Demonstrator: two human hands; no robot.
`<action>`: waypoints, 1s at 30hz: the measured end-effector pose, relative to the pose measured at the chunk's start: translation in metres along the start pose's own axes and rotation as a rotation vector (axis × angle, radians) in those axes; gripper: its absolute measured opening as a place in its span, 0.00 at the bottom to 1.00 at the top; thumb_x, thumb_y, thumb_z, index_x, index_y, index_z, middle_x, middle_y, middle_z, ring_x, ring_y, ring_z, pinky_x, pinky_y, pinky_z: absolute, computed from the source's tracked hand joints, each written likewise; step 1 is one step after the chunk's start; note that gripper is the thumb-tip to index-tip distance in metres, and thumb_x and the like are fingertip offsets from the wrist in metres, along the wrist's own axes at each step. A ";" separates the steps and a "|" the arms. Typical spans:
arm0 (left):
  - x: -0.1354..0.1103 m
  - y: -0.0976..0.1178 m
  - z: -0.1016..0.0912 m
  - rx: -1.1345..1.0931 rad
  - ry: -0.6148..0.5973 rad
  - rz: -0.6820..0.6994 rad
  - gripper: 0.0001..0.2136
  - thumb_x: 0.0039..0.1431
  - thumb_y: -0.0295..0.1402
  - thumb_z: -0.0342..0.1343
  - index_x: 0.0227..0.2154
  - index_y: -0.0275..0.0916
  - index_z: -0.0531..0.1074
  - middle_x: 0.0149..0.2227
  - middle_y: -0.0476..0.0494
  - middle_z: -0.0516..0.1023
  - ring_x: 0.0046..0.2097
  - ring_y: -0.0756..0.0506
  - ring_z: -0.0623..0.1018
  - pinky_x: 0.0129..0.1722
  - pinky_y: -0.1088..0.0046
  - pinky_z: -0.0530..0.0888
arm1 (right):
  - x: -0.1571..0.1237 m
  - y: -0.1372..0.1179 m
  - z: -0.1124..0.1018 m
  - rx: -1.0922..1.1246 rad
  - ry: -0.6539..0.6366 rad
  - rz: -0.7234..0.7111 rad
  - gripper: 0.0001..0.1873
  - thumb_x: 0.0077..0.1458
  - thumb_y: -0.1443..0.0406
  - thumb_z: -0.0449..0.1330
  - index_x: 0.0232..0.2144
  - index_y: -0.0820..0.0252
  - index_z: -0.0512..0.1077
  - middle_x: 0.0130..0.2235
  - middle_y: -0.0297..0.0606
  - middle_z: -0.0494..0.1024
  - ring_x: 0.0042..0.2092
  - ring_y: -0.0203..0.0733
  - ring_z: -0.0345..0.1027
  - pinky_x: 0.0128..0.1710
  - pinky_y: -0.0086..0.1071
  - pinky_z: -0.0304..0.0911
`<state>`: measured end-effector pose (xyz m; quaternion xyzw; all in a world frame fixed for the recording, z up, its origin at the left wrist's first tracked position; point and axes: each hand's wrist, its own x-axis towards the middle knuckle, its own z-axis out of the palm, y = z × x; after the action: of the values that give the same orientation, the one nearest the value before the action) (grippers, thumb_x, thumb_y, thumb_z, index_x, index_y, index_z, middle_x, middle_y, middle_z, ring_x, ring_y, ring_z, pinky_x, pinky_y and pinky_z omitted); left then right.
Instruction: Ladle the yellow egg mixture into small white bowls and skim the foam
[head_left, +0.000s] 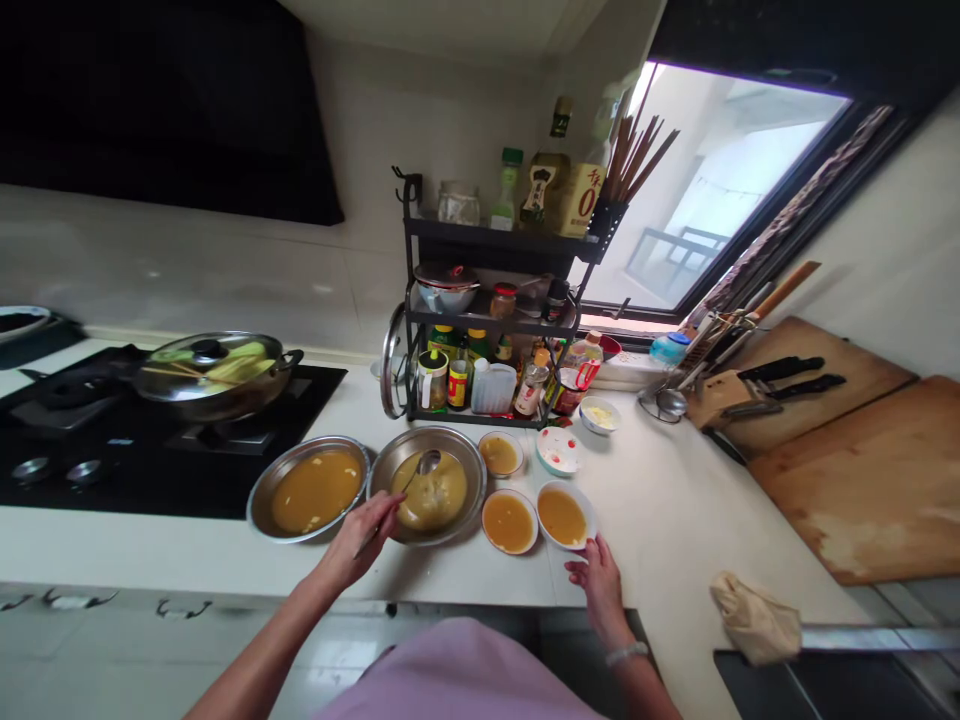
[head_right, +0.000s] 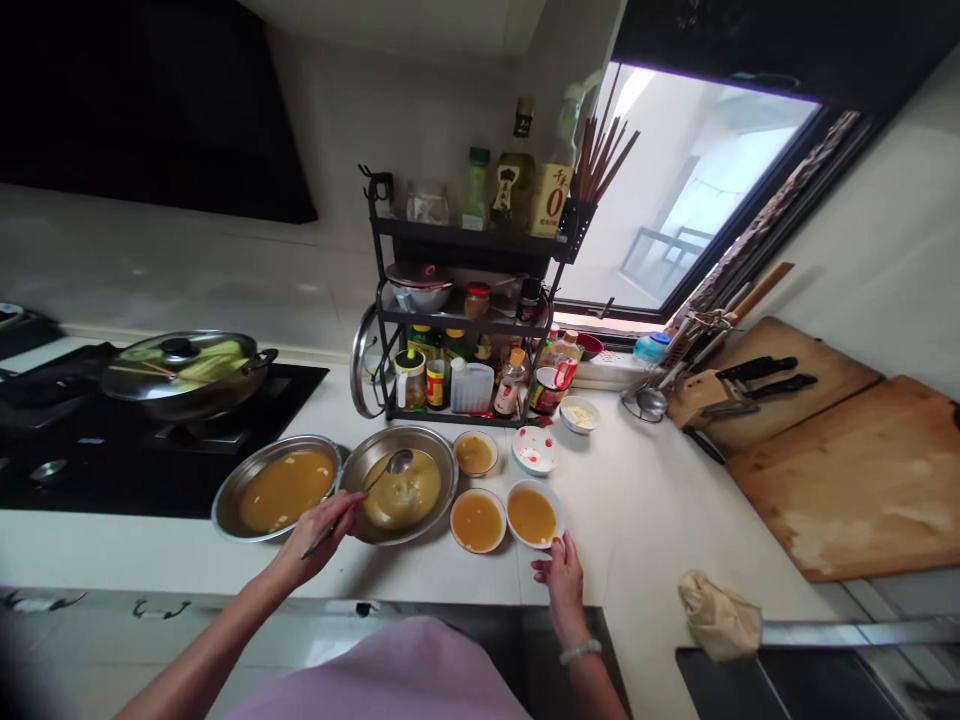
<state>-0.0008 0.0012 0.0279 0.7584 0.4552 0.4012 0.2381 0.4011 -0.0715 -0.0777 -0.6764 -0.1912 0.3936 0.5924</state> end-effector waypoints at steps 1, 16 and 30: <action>0.001 0.002 0.002 -0.011 0.024 0.007 0.13 0.62 0.35 0.48 0.41 0.38 0.75 0.29 0.45 0.77 0.29 0.49 0.77 0.32 0.75 0.74 | 0.000 0.000 0.000 -0.004 -0.001 0.000 0.39 0.43 0.46 0.62 0.53 0.60 0.63 0.29 0.30 0.74 0.23 0.37 0.71 0.18 0.27 0.62; 0.090 0.035 0.114 -0.167 -0.125 0.026 0.12 0.59 0.32 0.46 0.35 0.36 0.76 0.27 0.44 0.76 0.29 0.48 0.74 0.34 0.70 0.71 | -0.004 -0.008 0.001 0.001 -0.016 0.000 0.41 0.43 0.47 0.62 0.55 0.61 0.61 0.28 0.33 0.77 0.21 0.36 0.69 0.17 0.26 0.60; 0.098 0.021 0.124 -0.732 0.146 -0.557 0.11 0.57 0.37 0.49 0.33 0.36 0.72 0.23 0.44 0.76 0.25 0.46 0.77 0.32 0.68 0.75 | -0.005 -0.009 0.001 -0.016 -0.005 -0.010 0.40 0.45 0.48 0.61 0.55 0.63 0.61 0.28 0.33 0.77 0.22 0.37 0.70 0.17 0.26 0.61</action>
<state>0.1378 0.0783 0.0110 0.4431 0.4856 0.5083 0.5563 0.3991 -0.0728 -0.0675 -0.6793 -0.1994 0.3908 0.5884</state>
